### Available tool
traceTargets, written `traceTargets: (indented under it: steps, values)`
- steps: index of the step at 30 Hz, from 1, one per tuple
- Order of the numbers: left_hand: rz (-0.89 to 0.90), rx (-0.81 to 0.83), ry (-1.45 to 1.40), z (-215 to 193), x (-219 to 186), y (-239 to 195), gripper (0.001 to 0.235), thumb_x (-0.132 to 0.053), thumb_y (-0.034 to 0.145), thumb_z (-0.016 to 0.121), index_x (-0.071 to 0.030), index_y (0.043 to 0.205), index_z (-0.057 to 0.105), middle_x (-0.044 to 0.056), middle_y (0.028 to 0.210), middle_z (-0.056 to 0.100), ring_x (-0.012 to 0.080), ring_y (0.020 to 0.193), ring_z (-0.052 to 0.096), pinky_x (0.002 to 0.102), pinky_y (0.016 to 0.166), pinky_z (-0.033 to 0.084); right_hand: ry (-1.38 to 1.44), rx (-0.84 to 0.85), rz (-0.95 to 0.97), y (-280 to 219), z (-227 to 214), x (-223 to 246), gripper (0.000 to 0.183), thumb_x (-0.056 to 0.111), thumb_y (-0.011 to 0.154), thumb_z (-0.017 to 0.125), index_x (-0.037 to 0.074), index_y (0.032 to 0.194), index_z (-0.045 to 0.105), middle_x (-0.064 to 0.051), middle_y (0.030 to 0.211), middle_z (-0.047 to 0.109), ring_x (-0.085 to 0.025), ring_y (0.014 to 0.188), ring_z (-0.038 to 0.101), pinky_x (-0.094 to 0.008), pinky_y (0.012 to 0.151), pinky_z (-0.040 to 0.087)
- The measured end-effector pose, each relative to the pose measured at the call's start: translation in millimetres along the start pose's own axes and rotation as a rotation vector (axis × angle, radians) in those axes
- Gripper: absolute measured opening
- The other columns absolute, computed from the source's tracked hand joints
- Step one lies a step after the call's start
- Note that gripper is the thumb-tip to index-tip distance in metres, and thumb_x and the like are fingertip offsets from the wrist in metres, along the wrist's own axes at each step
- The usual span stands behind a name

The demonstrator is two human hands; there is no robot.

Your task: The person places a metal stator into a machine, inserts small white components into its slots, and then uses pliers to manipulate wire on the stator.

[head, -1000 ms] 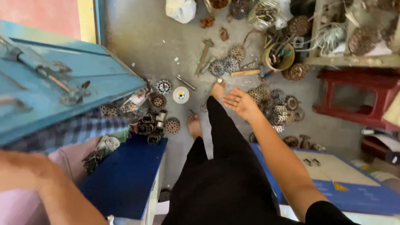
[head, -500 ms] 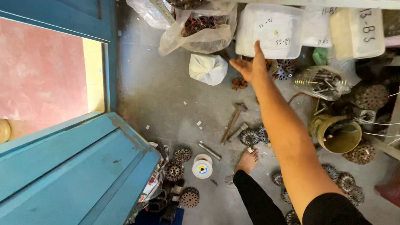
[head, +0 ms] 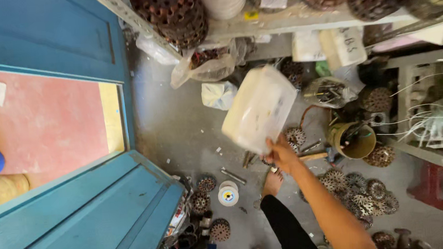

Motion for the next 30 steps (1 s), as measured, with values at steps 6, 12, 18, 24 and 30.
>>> traceTargets:
  steps: [6, 12, 18, 24, 30]
  values:
    - [0.145, 0.103, -0.078, 14, -70, -80, 0.066, -0.049, 0.094, 0.063, -0.004, 0.138, 0.044, 0.016, 0.140, 0.054, 0.0351, 0.128, 0.051, 0.053, 0.105, 0.048, -0.588, 0.449, 0.162, -256, 45, 76, 0.076, 0.032, 0.084, 0.081, 0.008, 0.150, 0.052, -0.010, 0.110, 0.072, -0.013, 0.078, 0.061, -0.029, 0.057, 0.048]
    - [0.206, 0.350, -0.180, 28, -107, -206, 0.072, -0.055, 0.092, 0.060, -0.006, 0.142, 0.042, 0.016, 0.145, 0.052, 0.0367, 0.133, 0.050, 0.055, 0.106, 0.047, -0.686, 0.850, -0.145, -479, 90, 150, 0.056, 0.028, 0.095, 0.082, 0.002, 0.142, 0.064, -0.006, 0.131, 0.071, -0.015, 0.116, 0.065, -0.033, 0.098, 0.053]
    - [0.253, 0.907, -0.256, 54, -101, -317, 0.078, -0.062, 0.091, 0.057, -0.008, 0.146, 0.041, 0.016, 0.151, 0.050, 0.0383, 0.138, 0.050, 0.056, 0.108, 0.046, -0.761, 0.355, -0.409, -660, 70, 124, 0.049, 0.025, 0.087, 0.080, 0.010, 0.127, 0.058, -0.003, 0.110, 0.069, -0.013, 0.094, 0.060, -0.032, 0.074, 0.048]
    - [-0.132, 1.642, 0.549, 176, -62, -381, 0.090, -0.072, 0.089, 0.053, -0.004, 0.149, 0.052, 0.015, 0.149, 0.058, 0.0268, 0.140, 0.053, 0.044, 0.112, 0.047, -0.808, -0.160, -0.707, -806, 26, 37, 0.041, 0.030, 0.087, 0.076, 0.008, 0.120, 0.065, -0.003, 0.113, 0.060, -0.019, 0.095, 0.059, -0.035, 0.075, 0.049]
    - [-0.515, 1.919, 0.593, 223, -3, -530, 0.093, -0.062, 0.096, 0.063, 0.006, 0.157, 0.044, 0.019, 0.147, 0.055, 0.0262, 0.136, 0.050, 0.038, 0.111, 0.041, -0.764, -0.871, -0.800, -924, -26, -60, 0.034, 0.039, 0.092, 0.074, 0.006, 0.099, 0.067, -0.008, 0.099, 0.059, -0.025, 0.098, 0.061, -0.038, 0.084, 0.052]
Point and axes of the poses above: each hand's wrist, its own y-axis towards the middle knuckle, its own z-axis out of the palm, x = y × z, the point moved 5 cm from there along y, towards the middle knuckle
